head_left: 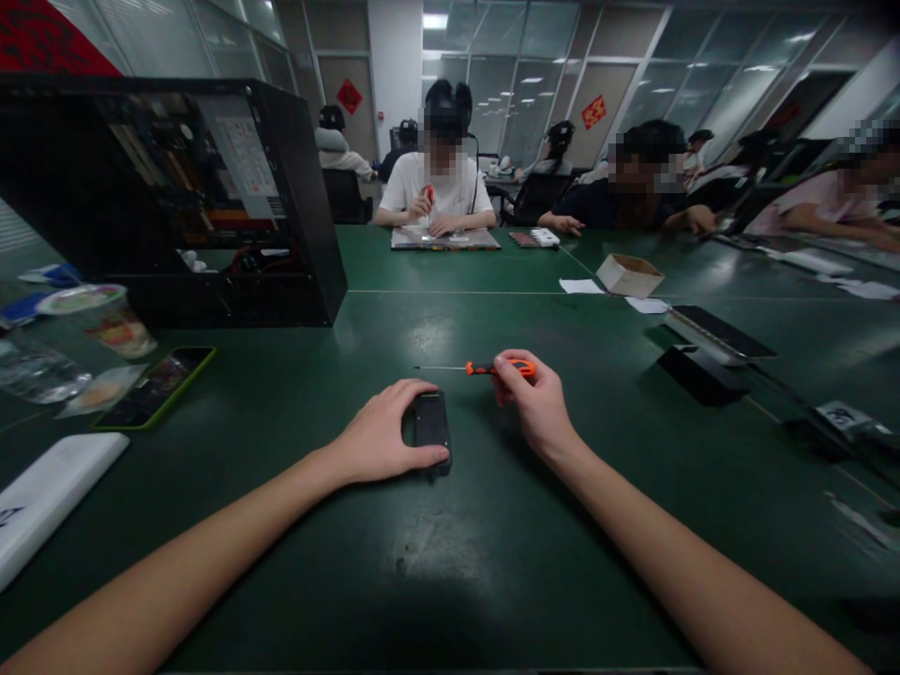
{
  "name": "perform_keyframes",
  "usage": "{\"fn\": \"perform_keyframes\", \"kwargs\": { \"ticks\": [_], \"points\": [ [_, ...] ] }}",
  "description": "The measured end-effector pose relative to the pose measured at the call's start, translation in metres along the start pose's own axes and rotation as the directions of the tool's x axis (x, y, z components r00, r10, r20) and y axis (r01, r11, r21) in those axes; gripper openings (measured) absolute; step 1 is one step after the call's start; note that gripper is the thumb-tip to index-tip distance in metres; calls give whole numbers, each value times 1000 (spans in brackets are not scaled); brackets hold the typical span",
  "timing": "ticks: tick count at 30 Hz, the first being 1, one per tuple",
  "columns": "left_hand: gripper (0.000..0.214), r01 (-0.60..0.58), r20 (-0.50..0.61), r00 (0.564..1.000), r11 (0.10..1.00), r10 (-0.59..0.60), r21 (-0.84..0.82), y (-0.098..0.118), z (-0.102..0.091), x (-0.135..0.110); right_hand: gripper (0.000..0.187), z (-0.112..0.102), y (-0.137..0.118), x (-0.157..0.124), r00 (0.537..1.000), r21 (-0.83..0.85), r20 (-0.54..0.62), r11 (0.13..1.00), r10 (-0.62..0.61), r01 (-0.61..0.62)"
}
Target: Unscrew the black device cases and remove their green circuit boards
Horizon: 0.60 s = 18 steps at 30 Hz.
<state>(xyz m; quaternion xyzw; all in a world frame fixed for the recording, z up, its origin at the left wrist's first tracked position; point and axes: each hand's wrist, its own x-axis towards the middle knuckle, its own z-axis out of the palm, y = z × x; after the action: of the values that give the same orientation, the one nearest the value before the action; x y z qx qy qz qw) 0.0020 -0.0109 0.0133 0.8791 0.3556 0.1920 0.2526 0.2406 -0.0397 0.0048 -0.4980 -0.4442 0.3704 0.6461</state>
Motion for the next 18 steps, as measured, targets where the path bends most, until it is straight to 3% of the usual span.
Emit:
{"fn": "perform_keyframes", "kwargs": {
  "ticks": [5,9,13,18],
  "points": [
    [92,-8,123,992,1000,6,15,8,-8,-1,40,-2,-8,-3,993,69,-73,993,-93,98],
    [91,12,131,991,1000,-13,5,13,-9,-2,38,1,-15,-11,983,24,-93,987,-158,161],
    [91,29,113,993,1000,-31,11,15,-8,-2,33,3,-24,-18,971,-59,-27,970,-236,234],
    [93,44,114,992,999,-45,9,15,-8,-2,22,8,-38,-18,923,-178,88,906,-374,384]
  ]
}}
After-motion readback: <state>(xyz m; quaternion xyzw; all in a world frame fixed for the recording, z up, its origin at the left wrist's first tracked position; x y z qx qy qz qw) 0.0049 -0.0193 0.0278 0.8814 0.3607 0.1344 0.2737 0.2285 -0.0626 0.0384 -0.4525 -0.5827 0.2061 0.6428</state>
